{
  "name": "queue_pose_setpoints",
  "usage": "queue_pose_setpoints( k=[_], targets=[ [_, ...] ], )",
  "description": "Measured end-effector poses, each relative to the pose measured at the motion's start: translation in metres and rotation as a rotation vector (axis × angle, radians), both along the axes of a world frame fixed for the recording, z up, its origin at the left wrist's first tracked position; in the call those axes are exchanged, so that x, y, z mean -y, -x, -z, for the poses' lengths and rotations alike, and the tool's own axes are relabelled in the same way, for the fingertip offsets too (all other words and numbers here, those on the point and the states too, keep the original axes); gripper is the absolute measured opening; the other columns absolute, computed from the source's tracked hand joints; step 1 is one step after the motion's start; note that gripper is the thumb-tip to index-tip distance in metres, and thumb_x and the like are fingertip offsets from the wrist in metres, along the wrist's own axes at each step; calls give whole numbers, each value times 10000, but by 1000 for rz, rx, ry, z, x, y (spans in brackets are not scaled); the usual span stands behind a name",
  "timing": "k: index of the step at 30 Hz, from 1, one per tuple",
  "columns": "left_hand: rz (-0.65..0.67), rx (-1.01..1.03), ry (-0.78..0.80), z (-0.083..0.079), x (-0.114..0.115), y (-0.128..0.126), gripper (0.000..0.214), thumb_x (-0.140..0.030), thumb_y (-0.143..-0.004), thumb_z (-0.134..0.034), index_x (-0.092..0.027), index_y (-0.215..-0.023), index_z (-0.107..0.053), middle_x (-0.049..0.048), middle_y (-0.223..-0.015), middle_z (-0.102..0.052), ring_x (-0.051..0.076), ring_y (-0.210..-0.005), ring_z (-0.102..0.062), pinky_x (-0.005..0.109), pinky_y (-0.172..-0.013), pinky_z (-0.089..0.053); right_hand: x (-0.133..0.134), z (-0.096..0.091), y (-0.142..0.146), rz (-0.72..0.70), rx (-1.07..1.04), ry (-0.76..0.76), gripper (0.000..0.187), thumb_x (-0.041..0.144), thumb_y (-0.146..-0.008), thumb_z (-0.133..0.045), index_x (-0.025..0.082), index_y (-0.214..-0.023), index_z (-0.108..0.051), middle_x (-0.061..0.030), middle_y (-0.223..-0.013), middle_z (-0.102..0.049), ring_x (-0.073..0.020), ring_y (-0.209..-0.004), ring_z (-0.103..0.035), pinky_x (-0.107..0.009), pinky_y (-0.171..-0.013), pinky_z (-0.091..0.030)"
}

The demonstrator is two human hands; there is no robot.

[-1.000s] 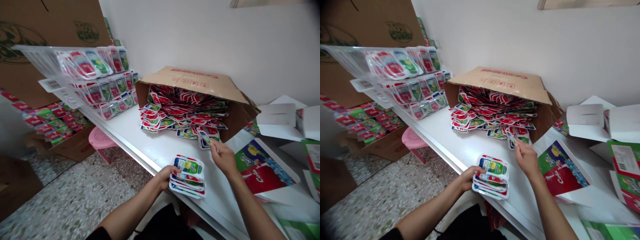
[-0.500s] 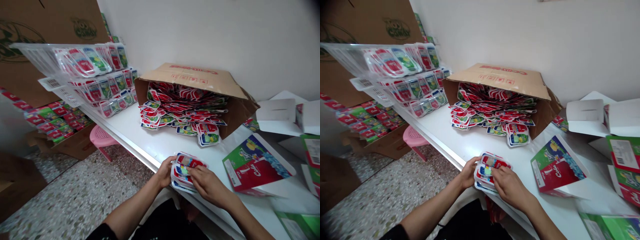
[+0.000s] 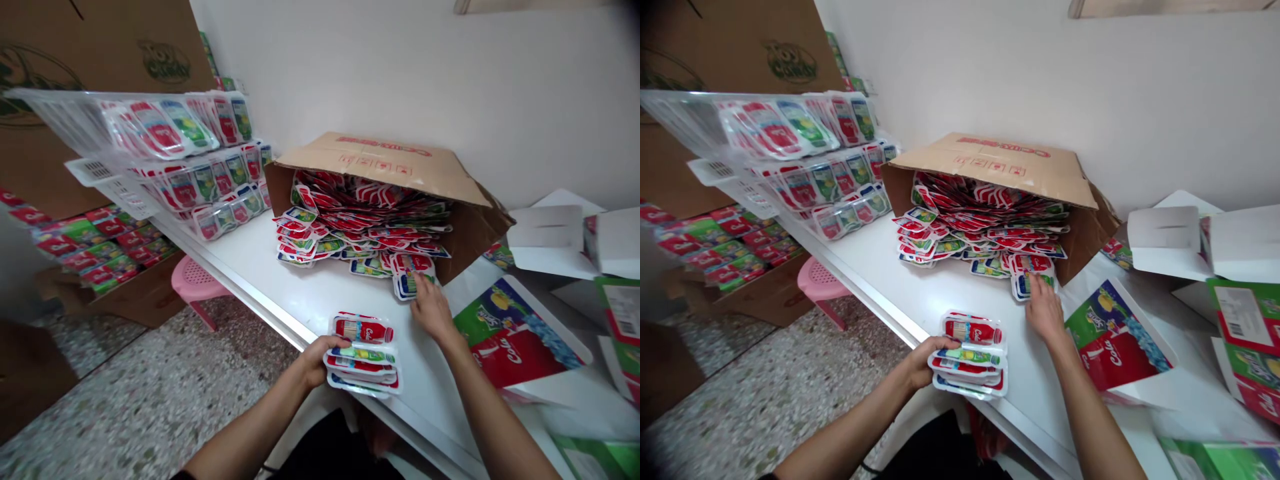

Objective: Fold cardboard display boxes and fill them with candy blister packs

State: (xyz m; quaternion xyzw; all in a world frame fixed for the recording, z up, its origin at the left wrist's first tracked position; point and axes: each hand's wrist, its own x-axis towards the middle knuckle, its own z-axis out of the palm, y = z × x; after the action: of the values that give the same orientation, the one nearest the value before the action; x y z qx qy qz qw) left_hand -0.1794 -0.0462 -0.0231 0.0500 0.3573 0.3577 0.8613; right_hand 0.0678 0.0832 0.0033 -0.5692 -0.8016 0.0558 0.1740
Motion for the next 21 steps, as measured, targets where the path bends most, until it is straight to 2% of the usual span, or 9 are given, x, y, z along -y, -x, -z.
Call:
queue_pose_setpoints(
  k=[2,5,7,9,11,13,16,18,21],
  targets=[
    [1,-5,13,1,0,2,345,-138,-655,-580,-7,-969,-635,138,-773,-735,246,-725,-712,296,-703,-531,-23,17,-9,47,82,-38,547,186,-818,-478,133,-1362,-449,-181,-1411,-431,-336,-1222,-441,-477,-947,-386],
    [9,-8,21,1,0,3,331,-118,-658,-560,9,-955,-635,156,-786,-733,243,-752,-712,289,-725,-530,-40,28,-18,11,106,-50,483,197,-836,-465,169,-1316,-510,-143,-1374,-492,-314,-1200,-466,-478,-940,-389],
    [16,-5,30,1,0,2,324,-120,-656,-559,4,-945,-637,152,-777,-733,241,-746,-712,286,-716,-531,-42,25,-23,7,95,-71,425,213,-860,-431,193,-1265,-557,-111,-1283,-581,-279,-1142,-517,-448,-922,-413],
    [18,-2,40,2,-2,1,318,-129,-646,-565,-11,-932,-640,138,-750,-732,238,-713,-711,284,-685,-533,-37,14,-26,34,64,-86,408,230,-884,-377,159,-1236,-573,-119,-1166,-647,-255,-1059,-568,-414,-881,-450],
    [16,-1,49,2,-4,0,305,-129,-632,-577,-24,-911,-644,129,-732,-730,231,-674,-706,283,-667,-534,-20,-4,-23,77,17,-137,424,233,-901,-329,108,-1237,-555,-141,-1102,-663,-242,-1012,-593,-390,-859,-471],
    [17,-4,56,1,-7,-2,289,-126,-618,-586,-22,-879,-649,133,-724,-727,226,-651,-702,288,-677,-538,9,-26,-13,65,-43,-249,432,222,-898,-340,96,-1274,-512,-150,-1146,-639,-239,-1046,-583,-388,-891,-464],
    [18,-16,61,-2,-11,-8,279,-131,-609,-575,-16,-850,-658,143,-720,-723,224,-651,-698,301,-701,-543,67,-53,11,-201,-48,-413,477,167,-863,-415,114,-1336,-446,-145,-1265,-572,-247,-1150,-527,-408,-968,-423],
    [6,-35,53,-4,-12,-13,257,-134,-611,-556,-32,-821,-663,127,-684,-719,211,-619,-689,291,-678,-540,101,-58,28,-398,27,-386,458,133,-851,-433,94,-1305,-479,-152,-1241,-593,-255,-1117,-542,-409,-948,-434],
    [-29,-65,18,-7,-11,-20,229,-151,-629,-539,-61,-798,-666,96,-640,-714,191,-572,-671,270,-629,-524,128,-52,45,-519,183,-199,387,126,-852,-434,79,-1213,-565,-154,-1158,-646,-275,-1000,-587,-423,-853,-472]
  ],
)
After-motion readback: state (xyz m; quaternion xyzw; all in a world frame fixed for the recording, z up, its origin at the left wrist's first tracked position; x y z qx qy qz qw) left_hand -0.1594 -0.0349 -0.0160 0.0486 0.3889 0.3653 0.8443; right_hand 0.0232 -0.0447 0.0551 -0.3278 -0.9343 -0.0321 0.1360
